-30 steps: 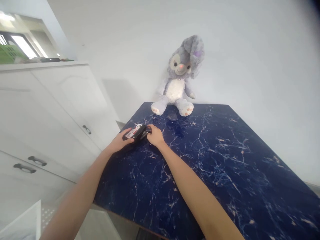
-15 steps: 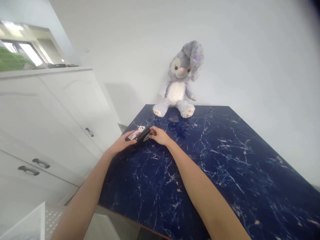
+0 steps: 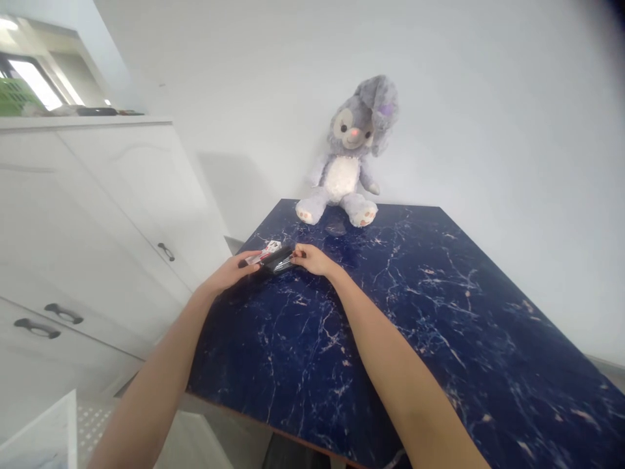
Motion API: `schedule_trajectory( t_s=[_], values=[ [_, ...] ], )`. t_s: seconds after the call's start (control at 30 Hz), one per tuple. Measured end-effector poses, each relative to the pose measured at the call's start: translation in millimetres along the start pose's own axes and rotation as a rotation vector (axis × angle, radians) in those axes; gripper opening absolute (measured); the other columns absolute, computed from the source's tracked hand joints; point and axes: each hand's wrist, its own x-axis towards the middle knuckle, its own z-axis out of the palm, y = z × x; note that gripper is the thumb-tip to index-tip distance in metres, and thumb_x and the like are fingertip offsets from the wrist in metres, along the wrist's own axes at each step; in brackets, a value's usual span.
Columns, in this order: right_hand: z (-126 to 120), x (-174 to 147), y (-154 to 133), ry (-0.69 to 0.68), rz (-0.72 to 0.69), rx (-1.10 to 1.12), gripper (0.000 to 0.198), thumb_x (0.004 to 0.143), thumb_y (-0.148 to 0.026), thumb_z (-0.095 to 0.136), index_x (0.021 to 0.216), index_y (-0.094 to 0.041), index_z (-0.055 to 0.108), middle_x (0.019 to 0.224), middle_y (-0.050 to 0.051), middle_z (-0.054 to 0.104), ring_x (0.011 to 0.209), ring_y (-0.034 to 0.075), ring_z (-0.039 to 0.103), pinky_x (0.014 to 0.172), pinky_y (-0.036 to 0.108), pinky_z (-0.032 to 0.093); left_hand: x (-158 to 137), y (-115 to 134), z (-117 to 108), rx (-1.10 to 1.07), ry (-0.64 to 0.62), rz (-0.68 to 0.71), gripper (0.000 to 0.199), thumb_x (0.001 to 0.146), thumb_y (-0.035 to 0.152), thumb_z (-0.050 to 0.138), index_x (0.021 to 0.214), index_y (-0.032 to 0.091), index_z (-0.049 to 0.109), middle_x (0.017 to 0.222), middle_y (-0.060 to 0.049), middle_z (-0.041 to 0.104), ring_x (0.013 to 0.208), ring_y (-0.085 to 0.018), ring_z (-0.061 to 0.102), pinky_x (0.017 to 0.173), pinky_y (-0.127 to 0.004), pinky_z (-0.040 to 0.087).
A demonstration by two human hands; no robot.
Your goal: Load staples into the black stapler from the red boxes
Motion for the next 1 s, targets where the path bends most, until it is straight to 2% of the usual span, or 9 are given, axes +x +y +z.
schedule_trajectory(
  t_s=[0.13,0.23,0.33,0.37,0.43,0.47,0.57,0.67,1.0],
  values=[
    [1,-2,-3,0.008,-0.015,-0.019,0.034,0.076,-0.034,0.062,0.065,-0.022,0.031,0.068,-0.006,0.048,0.065,0.011,0.043,0.065,0.024,0.036,1,-3,1,-0.009,-0.009,-0.002,0.067,0.083,0.061,0.062,0.139,0.024,0.057,0.101,-0.005,0.073,0.083,-0.021,0.066,0.081,-0.034,0.052],
    [2,-4,-3,0.039,-0.008,-0.078,0.033,0.078,-0.035,0.062,0.064,-0.021,0.035,0.072,-0.004,0.054,0.07,0.013,0.049,0.07,0.026,0.04,1,-4,2,0.021,0.007,0.078,0.062,0.084,0.061,0.062,0.135,0.026,0.061,0.124,-0.007,0.069,0.108,-0.027,0.064,0.098,-0.041,0.048],
    [2,-6,-2,0.069,0.035,-0.138,0.018,0.077,-0.033,0.067,0.083,-0.021,0.055,0.085,-0.002,0.064,0.076,0.015,0.057,0.079,0.03,0.045,1,-3,3,0.111,0.064,0.254,0.047,0.089,0.059,0.058,0.125,0.031,0.069,0.142,-0.005,0.059,0.13,-0.029,0.052,0.113,-0.046,0.036],
    [3,-6,-1,0.07,0.056,-0.137,0.024,0.075,-0.032,0.07,0.094,-0.022,0.059,0.09,-0.001,0.066,0.079,0.015,0.059,0.082,0.031,0.047,1,-4,4,0.151,0.102,0.295,0.044,0.09,0.059,0.057,0.12,0.032,0.072,0.142,-0.004,0.059,0.131,-0.029,0.051,0.115,-0.047,0.033],
    [3,-6,-1,0.058,0.088,-0.128,0.04,0.071,-0.028,0.075,0.109,-0.024,0.061,0.099,0.0,0.069,0.084,0.016,0.063,0.085,0.031,0.048,0,-5,7,0.217,0.21,0.32,0.039,0.088,0.06,0.059,0.107,0.032,0.078,0.136,-0.004,0.063,0.129,-0.031,0.052,0.116,-0.051,0.032],
    [3,-6,-1,0.05,0.097,-0.144,0.04,0.071,-0.028,0.075,0.109,-0.024,0.063,0.099,0.0,0.07,0.085,0.016,0.064,0.085,0.03,0.048,-1,-6,9,0.239,0.266,0.316,0.038,0.087,0.061,0.061,0.102,0.032,0.079,0.134,-0.004,0.065,0.127,-0.031,0.052,0.115,-0.052,0.033],
    [1,-4,-3,0.027,0.104,-0.26,0.021,0.075,-0.032,0.074,0.093,-0.022,0.07,0.085,-0.001,0.071,0.077,0.016,0.063,0.079,0.028,0.047,-4,-9,17,0.283,0.412,0.326,0.034,0.087,0.058,0.062,0.096,0.032,0.08,0.129,-0.003,0.067,0.122,-0.03,0.054,0.111,-0.051,0.039],
    [-5,0,-3,-0.008,0.102,-0.321,0.021,0.076,-0.039,0.076,0.086,-0.021,0.072,0.079,-0.001,0.07,0.074,0.016,0.062,0.074,0.027,0.045,-8,-11,23,0.339,0.487,0.388,0.027,0.09,0.05,0.062,0.095,0.031,0.081,0.128,-0.003,0.067,0.12,-0.028,0.055,0.108,-0.049,0.043],
    [-26,16,5,-0.212,0.075,-0.242,0.027,0.074,-0.042,0.076,0.087,-0.02,0.069,0.079,-0.002,0.07,0.073,0.015,0.061,0.069,0.025,0.043,-13,-21,21,0.463,0.426,0.522,0.02,0.091,0.038,0.065,0.105,0.032,0.078,0.132,-0.003,0.065,0.123,-0.027,0.052,0.106,-0.05,0.043]
  ],
)
